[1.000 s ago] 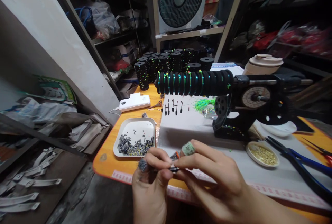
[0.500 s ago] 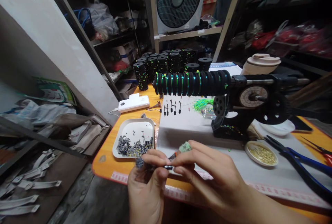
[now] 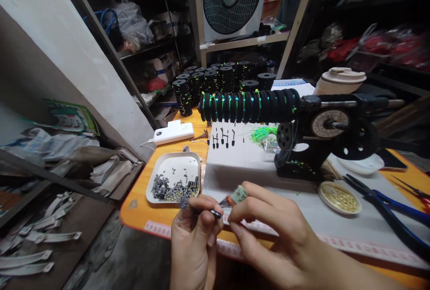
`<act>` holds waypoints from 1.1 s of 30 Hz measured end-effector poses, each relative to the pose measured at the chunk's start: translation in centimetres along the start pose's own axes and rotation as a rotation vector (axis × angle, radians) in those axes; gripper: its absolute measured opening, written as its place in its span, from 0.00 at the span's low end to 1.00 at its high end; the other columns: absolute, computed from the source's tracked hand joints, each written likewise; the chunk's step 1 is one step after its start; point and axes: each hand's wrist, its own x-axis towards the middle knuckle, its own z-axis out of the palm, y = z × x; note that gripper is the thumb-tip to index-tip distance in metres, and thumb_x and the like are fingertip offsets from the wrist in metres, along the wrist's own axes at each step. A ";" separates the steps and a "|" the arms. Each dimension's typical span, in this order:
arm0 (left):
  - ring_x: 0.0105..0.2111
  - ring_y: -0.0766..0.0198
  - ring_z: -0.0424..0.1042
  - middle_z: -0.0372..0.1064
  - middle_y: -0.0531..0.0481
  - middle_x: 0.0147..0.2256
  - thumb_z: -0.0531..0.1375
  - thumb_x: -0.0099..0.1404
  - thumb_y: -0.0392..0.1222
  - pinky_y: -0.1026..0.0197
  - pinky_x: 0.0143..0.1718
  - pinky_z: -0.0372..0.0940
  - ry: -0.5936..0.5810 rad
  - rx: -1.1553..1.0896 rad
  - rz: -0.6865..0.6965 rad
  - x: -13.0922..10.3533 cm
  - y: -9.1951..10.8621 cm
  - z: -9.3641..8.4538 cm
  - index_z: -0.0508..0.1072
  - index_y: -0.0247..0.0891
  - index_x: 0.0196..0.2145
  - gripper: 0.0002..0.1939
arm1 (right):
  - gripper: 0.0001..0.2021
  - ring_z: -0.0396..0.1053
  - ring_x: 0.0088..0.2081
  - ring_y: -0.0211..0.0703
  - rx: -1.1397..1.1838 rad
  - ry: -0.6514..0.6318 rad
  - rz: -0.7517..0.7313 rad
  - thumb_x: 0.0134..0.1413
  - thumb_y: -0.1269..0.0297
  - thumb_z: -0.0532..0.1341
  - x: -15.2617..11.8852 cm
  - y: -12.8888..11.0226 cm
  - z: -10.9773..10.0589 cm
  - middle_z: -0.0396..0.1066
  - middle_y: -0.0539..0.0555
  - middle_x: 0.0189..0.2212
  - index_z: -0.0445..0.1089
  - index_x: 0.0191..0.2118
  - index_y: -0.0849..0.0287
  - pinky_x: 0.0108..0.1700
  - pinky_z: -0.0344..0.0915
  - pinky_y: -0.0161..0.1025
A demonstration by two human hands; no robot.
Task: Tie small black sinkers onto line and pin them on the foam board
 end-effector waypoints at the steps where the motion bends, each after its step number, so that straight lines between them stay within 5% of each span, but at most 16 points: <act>1: 0.18 0.81 0.57 0.72 0.55 0.28 0.70 0.57 0.43 0.77 0.22 0.57 -0.002 -0.001 -0.001 0.0 0.0 0.0 0.79 0.40 0.29 0.06 | 0.05 0.60 0.29 0.35 0.004 0.001 -0.001 0.55 0.78 0.57 0.0 0.0 0.0 0.59 0.50 0.26 0.67 0.32 0.62 0.29 0.57 0.32; 17: 0.19 0.79 0.64 0.74 0.54 0.28 0.71 0.55 0.42 0.77 0.24 0.62 0.029 0.066 0.035 -0.2 -0.1 0.1 0.79 0.40 0.29 0.06 | 0.05 0.60 0.28 0.35 0.009 0.012 0.000 0.56 0.77 0.58 0.1 0.1 0.0 0.61 0.50 0.26 0.68 0.33 0.63 0.29 0.57 0.32; 22: 0.28 0.68 0.75 0.76 0.54 0.27 0.72 0.52 0.37 0.71 0.32 0.70 0.147 0.374 0.326 -0.1 0.2 0.0 0.80 0.43 0.32 0.09 | 0.06 0.64 0.28 0.36 0.048 0.007 0.032 0.62 0.75 0.58 0.0 0.6 -0.1 0.68 0.52 0.27 0.73 0.39 0.63 0.29 0.58 0.32; 28: 0.29 0.65 0.75 0.76 0.54 0.27 0.71 0.54 0.32 0.67 0.32 0.70 0.015 0.707 0.713 -0.4 1.2 -0.2 0.81 0.43 0.31 0.08 | 0.05 0.67 0.26 0.33 0.123 0.034 0.004 0.60 0.74 0.63 0.2 0.7 -0.1 0.73 0.50 0.25 0.77 0.39 0.61 0.28 0.60 0.29; 33: 0.27 0.65 0.73 0.74 0.54 0.29 0.67 0.57 0.27 0.65 0.28 0.67 -0.088 0.882 0.814 -0.9 2.2 -0.1 0.80 0.44 0.31 0.11 | 0.04 0.68 0.26 0.33 0.153 -0.010 0.016 0.60 0.70 0.64 0.6 0.7 -0.4 0.75 0.50 0.26 0.78 0.38 0.60 0.29 0.61 0.29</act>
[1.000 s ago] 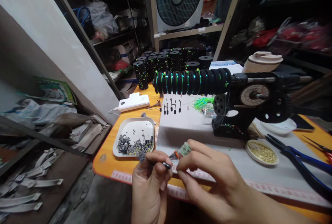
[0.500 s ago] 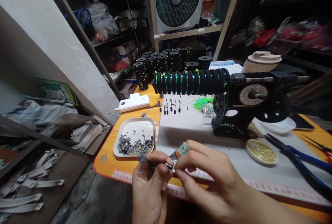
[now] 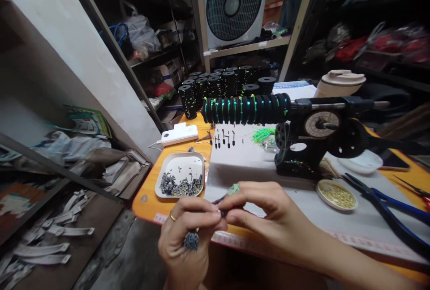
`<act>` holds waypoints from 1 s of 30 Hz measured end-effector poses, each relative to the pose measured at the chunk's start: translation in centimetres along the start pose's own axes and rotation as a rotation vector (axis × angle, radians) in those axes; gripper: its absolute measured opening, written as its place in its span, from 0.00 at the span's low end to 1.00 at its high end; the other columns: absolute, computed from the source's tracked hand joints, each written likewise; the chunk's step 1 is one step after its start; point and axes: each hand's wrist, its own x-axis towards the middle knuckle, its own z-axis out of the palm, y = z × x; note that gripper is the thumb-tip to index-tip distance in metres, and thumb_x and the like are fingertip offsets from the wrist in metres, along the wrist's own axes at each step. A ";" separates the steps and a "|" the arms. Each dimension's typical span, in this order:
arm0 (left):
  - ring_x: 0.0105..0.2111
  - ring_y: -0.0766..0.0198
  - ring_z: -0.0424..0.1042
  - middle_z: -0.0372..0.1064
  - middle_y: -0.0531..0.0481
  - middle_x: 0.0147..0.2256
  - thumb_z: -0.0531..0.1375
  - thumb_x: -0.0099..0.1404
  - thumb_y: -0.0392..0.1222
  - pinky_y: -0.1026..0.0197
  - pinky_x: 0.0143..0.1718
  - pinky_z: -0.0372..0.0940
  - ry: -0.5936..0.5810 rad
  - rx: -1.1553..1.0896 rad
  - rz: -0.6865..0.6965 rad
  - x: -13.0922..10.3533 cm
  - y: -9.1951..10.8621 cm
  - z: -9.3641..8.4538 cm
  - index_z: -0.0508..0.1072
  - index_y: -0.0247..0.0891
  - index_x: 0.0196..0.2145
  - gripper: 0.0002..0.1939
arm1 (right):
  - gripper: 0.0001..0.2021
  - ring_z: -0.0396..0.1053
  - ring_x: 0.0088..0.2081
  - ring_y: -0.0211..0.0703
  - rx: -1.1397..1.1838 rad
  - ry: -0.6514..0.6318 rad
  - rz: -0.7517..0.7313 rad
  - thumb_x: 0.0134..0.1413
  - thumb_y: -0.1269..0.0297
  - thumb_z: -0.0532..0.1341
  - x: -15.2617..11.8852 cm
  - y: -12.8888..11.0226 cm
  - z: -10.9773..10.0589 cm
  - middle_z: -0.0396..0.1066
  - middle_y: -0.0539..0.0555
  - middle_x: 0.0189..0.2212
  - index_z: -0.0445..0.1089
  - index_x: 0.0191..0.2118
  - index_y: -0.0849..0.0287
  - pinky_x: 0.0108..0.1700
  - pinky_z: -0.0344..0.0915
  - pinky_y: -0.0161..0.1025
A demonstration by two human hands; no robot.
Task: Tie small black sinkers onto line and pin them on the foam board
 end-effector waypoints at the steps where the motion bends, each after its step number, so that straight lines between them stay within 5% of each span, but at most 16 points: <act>1: 0.28 0.65 0.72 0.73 0.54 0.29 0.66 0.58 0.27 0.66 0.29 0.67 -0.019 0.006 -0.005 0.0 0.1 -0.1 0.79 0.44 0.31 0.11 | 0.05 0.68 0.27 0.33 0.002 -0.017 -0.004 0.61 0.70 0.63 0.0 0.0 -0.1 0.75 0.50 0.27 0.78 0.39 0.60 0.29 0.61 0.30; 4: 0.29 0.66 0.70 0.70 0.53 0.30 0.65 0.60 0.31 0.67 0.30 0.66 -0.043 -0.043 -0.111 0.0 0.3 0.1 0.77 0.41 0.28 0.07 | 0.05 0.67 0.29 0.35 -0.031 -0.050 -0.034 0.63 0.69 0.61 -0.1 0.0 -0.2 0.74 0.51 0.28 0.75 0.39 0.60 0.31 0.62 0.31; 9: 0.18 0.73 0.60 0.67 0.55 0.26 0.60 0.67 0.44 0.70 0.20 0.57 -0.021 -0.437 -0.525 0.1 0.6 1.0 0.68 0.39 0.27 0.12 | 0.07 0.63 0.33 0.42 -0.382 -0.017 -0.253 0.62 0.73 0.56 -0.1 1.0 0.0 0.68 0.55 0.30 0.71 0.39 0.61 0.34 0.62 0.38; 12: 0.19 0.71 0.58 0.62 0.58 0.18 0.62 0.65 0.46 0.71 0.21 0.53 -0.076 -0.308 -0.679 0.7 0.9 0.7 0.70 0.40 0.32 0.08 | 0.09 0.66 0.37 0.44 -0.639 -0.014 -0.466 0.61 0.75 0.54 0.0 1.8 -0.3 0.71 0.56 0.33 0.71 0.41 0.62 0.42 0.66 0.44; 16: 0.22 0.66 0.61 0.62 0.57 0.19 0.60 0.66 0.49 0.67 0.26 0.56 -0.277 -0.076 -0.708 1.7 0.7 -0.8 0.72 0.40 0.41 0.12 | 0.08 0.68 0.49 0.46 -0.893 0.079 -0.660 0.62 0.75 0.56 0.2 2.1 -1.0 0.74 0.56 0.37 0.71 0.43 0.61 0.54 0.66 0.48; 22: 0.26 0.62 0.62 0.63 0.51 0.23 0.55 0.69 0.49 0.63 0.29 0.58 -0.651 0.034 -0.631 2.2 0.7 -2.5 0.71 0.39 0.26 0.17 | 0.07 0.65 0.52 0.44 -0.900 0.105 -0.731 0.56 0.69 0.66 0.2 2.3 -1.1 0.72 0.49 0.37 0.73 0.41 0.53 0.61 0.59 0.46; 27: 0.21 0.65 0.63 0.62 0.53 0.18 0.59 0.65 0.55 0.64 0.27 0.57 -0.475 -0.065 -0.671 1.3 1.3 -2.7 0.76 0.39 0.25 0.19 | 0.11 0.63 0.52 0.50 -0.947 0.222 -0.545 0.56 0.76 0.62 1.9 2.8 -3.0 0.70 0.54 0.40 0.73 0.41 0.52 0.55 0.61 0.52; 30: 0.21 0.64 0.66 0.66 0.53 0.19 0.63 0.62 0.55 0.65 0.26 0.59 -0.215 0.061 -0.631 0.5 1.8 -1.9 0.79 0.41 0.32 0.15 | 0.19 0.62 0.56 0.52 -0.936 0.106 -0.470 0.58 0.80 0.57 2.5 2.4 -3.0 0.70 0.58 0.47 0.71 0.51 0.54 0.55 0.62 0.53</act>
